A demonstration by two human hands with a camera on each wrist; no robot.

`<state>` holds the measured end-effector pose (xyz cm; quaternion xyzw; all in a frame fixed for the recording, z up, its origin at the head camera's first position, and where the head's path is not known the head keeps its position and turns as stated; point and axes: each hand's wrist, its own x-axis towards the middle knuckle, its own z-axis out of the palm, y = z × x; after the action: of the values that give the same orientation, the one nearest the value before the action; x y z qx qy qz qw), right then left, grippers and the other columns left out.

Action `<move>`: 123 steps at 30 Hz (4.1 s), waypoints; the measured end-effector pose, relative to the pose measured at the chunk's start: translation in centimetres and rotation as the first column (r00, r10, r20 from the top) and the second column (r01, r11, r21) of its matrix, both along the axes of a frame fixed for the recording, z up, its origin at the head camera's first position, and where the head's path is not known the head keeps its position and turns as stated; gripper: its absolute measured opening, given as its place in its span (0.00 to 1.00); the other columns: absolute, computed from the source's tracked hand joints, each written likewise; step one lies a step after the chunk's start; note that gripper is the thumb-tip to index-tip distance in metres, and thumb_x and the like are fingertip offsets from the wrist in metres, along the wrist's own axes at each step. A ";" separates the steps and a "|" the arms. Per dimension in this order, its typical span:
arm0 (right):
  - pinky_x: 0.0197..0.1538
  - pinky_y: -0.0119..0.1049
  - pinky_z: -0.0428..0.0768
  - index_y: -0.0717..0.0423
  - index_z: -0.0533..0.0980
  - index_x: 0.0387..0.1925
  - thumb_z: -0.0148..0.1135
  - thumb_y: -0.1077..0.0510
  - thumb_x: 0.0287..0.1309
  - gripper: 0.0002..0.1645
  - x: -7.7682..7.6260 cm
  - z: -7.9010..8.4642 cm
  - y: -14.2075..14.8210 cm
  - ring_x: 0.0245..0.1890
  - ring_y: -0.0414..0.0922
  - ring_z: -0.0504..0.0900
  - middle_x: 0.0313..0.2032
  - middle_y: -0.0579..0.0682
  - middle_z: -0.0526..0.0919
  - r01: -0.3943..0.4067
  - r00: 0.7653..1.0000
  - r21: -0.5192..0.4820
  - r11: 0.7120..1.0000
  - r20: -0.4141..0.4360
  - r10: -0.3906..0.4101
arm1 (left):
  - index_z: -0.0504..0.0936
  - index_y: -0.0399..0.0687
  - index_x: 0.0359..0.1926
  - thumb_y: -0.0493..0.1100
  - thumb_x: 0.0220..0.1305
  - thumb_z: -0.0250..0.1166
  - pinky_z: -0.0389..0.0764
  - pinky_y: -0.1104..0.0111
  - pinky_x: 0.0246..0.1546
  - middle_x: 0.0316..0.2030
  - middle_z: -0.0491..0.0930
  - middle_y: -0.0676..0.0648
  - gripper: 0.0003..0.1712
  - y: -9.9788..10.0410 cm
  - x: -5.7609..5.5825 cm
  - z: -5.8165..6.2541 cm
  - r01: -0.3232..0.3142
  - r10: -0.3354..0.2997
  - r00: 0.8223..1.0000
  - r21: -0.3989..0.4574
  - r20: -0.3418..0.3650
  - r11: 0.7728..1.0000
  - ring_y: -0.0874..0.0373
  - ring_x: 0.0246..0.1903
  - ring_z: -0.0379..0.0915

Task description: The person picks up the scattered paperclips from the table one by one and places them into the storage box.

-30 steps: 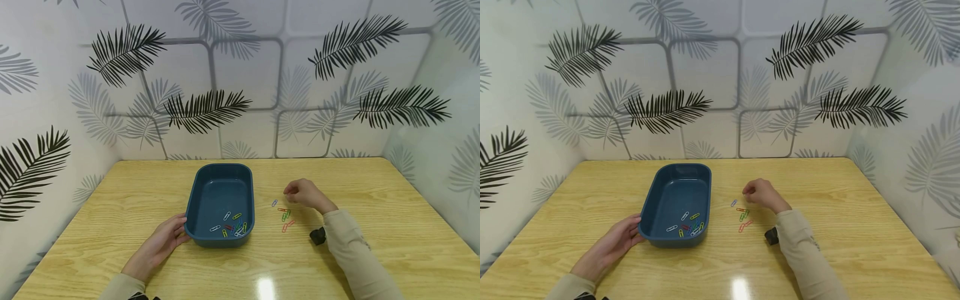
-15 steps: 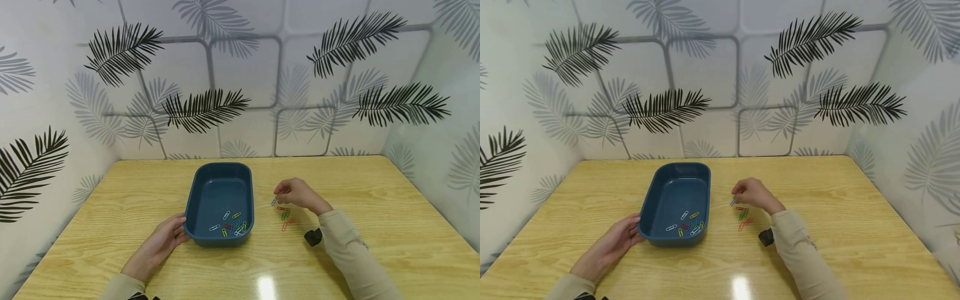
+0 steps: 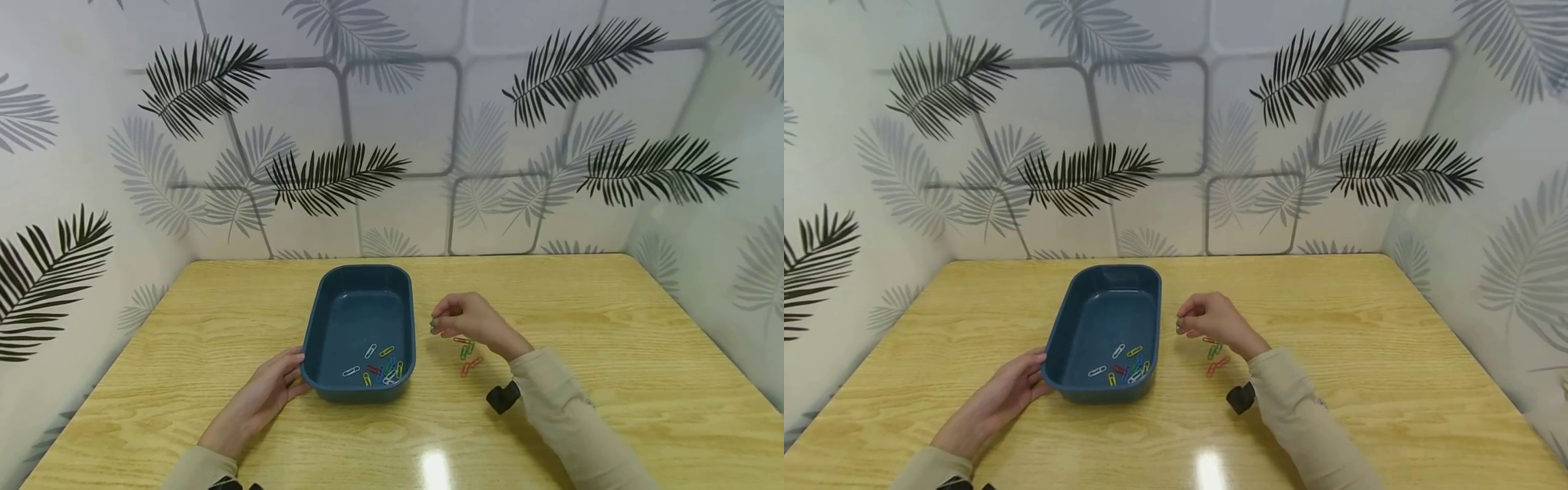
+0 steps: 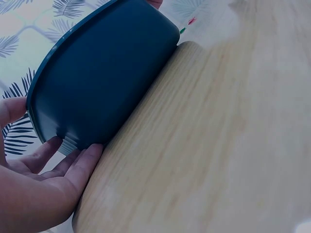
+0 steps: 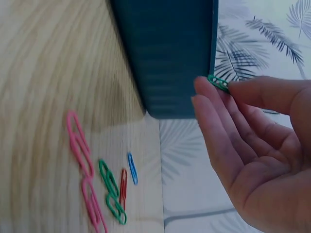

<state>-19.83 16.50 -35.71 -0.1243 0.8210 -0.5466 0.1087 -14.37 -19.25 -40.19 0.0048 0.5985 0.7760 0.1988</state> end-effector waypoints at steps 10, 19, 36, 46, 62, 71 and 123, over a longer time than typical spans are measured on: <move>0.38 0.44 0.84 0.72 0.77 0.40 0.60 0.69 0.61 0.08 1.2 0.7 -2.3 0.39 0.60 0.84 0.34 0.58 0.84 0.044 0.996 -0.094 0.995 -0.077 -0.051 | 0.54 0.26 0.68 0.41 0.74 0.50 0.75 0.65 0.51 0.50 0.75 0.47 0.30 -0.1 0.0 0.1 0.019 -0.019 1.000 0.009 -0.005 1.000 0.59 0.49 0.73; 0.36 0.48 0.84 0.72 0.77 0.46 0.59 0.68 0.62 0.13 0.1 1.9 -3.2 0.35 0.55 0.86 0.33 0.56 0.84 -0.107 0.987 0.053 0.993 -0.117 0.113 | 0.52 0.27 0.70 0.43 0.73 0.51 0.75 0.64 0.52 0.55 0.72 0.45 0.33 -0.2 -0.3 -0.1 0.018 -0.018 1.000 0.008 -0.003 1.000 0.59 0.50 0.72; 0.35 0.40 0.84 0.69 0.78 0.41 0.57 0.69 0.61 0.08 -2.0 4.7 -6.4 0.32 0.49 0.85 0.34 0.55 0.84 -0.299 0.951 0.122 0.946 0.117 0.286 | 0.56 0.26 0.67 0.42 0.74 0.51 0.76 0.66 0.50 0.49 0.76 0.48 0.30 -0.3 -0.2 0.0 0.028 -0.027 0.999 0.031 -0.024 0.999 0.60 0.48 0.74; 0.34 0.39 0.84 0.73 0.77 0.42 0.59 0.71 0.59 0.09 -1.7 4.2 -8.1 0.29 0.46 0.85 0.30 0.55 0.83 -0.336 0.924 0.138 0.932 0.237 0.299 | 0.57 0.25 0.66 0.42 0.73 0.52 0.75 0.65 0.52 0.50 0.76 0.48 0.30 -0.3 -0.1 0.0 0.031 -0.030 0.999 0.031 -0.031 0.999 0.59 0.49 0.74; 0.36 0.36 0.83 0.72 0.76 0.44 0.58 0.70 0.61 0.11 -2.5 5.0 -7.5 0.30 0.43 0.84 0.31 0.55 0.84 -0.348 0.893 0.105 0.931 0.339 0.296 | 0.55 0.26 0.68 0.43 0.74 0.52 0.75 0.65 0.53 0.51 0.75 0.48 0.32 -0.4 -0.2 0.0 0.036 -0.036 0.999 0.023 -0.023 0.999 0.60 0.49 0.74; 0.38 0.37 0.83 0.73 0.75 0.46 0.56 0.69 0.63 0.12 -3.2 5.4 -6.6 0.30 0.43 0.83 0.33 0.55 0.84 -0.325 0.900 0.106 0.940 0.341 0.273 | 0.55 0.25 0.68 0.41 0.74 0.51 0.76 0.65 0.51 0.50 0.76 0.47 0.31 -0.3 -0.2 0.1 0.022 -0.021 1.000 0.022 -0.022 1.000 0.59 0.49 0.74; 0.24 0.29 0.71 0.62 0.81 0.23 0.66 0.71 0.51 0.05 -8.8 1.1 5.5 0.21 0.40 0.71 0.20 0.47 0.77 -0.206 0.978 0.750 0.628 0.135 0.160 | 0.58 0.25 0.66 0.41 0.74 0.50 0.76 0.65 0.49 0.48 0.77 0.49 0.28 -0.2 -0.1 0.1 0.023 -0.022 1.000 0.035 -0.022 0.999 0.59 0.47 0.74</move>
<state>-28.61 21.99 -34.65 -0.1346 0.9539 -0.1412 0.2281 -14.43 -19.41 -40.08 0.0235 0.5867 0.7841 0.2010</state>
